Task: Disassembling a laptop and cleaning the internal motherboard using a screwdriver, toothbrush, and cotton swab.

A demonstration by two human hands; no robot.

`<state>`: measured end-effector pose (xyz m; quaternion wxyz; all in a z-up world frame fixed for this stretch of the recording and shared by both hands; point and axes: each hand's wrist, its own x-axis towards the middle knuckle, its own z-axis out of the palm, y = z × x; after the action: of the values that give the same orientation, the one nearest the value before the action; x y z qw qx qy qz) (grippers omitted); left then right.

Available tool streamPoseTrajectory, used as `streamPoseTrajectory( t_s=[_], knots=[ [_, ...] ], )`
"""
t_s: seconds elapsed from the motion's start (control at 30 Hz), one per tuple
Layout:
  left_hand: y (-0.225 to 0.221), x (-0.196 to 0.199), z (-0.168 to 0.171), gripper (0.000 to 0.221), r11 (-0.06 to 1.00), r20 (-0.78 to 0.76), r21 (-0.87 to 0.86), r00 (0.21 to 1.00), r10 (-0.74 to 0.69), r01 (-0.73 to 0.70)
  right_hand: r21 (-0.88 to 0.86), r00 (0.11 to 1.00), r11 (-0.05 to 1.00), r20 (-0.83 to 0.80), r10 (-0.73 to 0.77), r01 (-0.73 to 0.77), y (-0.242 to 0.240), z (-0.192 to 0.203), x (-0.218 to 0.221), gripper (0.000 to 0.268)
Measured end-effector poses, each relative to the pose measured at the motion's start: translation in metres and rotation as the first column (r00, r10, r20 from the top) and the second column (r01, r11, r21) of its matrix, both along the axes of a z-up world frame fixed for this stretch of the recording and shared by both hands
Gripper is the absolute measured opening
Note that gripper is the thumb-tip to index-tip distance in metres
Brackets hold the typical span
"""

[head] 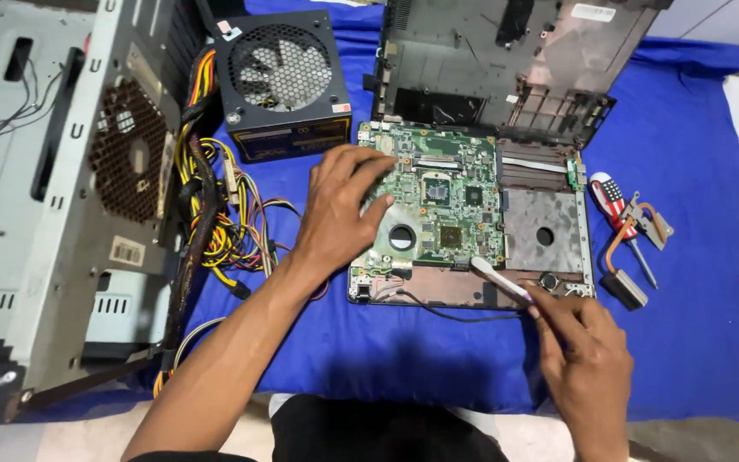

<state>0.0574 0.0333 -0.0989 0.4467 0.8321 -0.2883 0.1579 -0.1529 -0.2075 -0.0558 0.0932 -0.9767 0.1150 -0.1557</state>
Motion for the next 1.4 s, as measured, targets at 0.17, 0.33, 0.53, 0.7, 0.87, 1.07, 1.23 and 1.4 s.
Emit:
streamPoseTrajectory(
  t_s=[0.17, 0.33, 0.53, 0.7, 0.87, 1.07, 1.23, 1.4],
  knots=[
    [0.003, 0.002, -0.004, 0.047, 0.998, -0.057, -0.058, 0.998, 0.026, -0.029, 0.135, 0.991, 0.982, 0.019, 0.132, -0.133, 0.0, 0.01, 0.013, 0.034],
    [0.005, 0.004, -0.01, 0.046, 0.997, -0.101, -0.071, 0.995, 0.027, -0.034, 0.101, 0.987, 0.982, 0.035, 0.157, -0.159, -0.013, -0.001, 0.012, 0.041],
    [0.002, 0.004, -0.011, 0.045, 0.995, -0.076, -0.087, 0.996, 0.042, -0.049, -0.011, 0.986, 0.989, 0.081, 0.147, -0.147, -0.042, -0.027, 0.015, 0.03],
    [0.003, 0.003, -0.008, 0.037, 0.996, -0.058, -0.078, 0.998, 0.04, -0.044, 0.023, 0.99, 0.994, 0.101, 0.101, -0.104, -0.035, -0.014, 0.023, 0.034],
    [0.004, 0.002, 0.01, 0.03, 0.995, 0.087, 0.06, 0.993, 0.079, -0.084, 0.09, 0.985, 0.987, 0.12, 0.123, -0.134, -0.034, -0.024, 0.024, 0.03],
    [0.007, 0.056, 0.048, 0.023, 0.838, 0.445, 0.398, 0.877, 0.181, -0.374, 0.083, 0.96, 0.991, 0.268, 0.08, -0.106, -0.029, -0.032, 0.029, 0.029],
    [0.0, 0.161, 0.035, 0.03, 0.653, 0.41, 0.67, 0.909, 0.071, -0.353, 0.075, 0.954, 0.989, 0.283, 0.104, -0.13, -0.03, -0.029, 0.026, 0.028],
    [-0.024, 0.233, 0.011, 0.056, 0.395, 0.014, 0.914, 0.977, 0.212, -0.099, 0.1, 0.952, 0.988, 0.295, 0.081, -0.115, -0.03, -0.029, 0.026, 0.024]
  ],
)
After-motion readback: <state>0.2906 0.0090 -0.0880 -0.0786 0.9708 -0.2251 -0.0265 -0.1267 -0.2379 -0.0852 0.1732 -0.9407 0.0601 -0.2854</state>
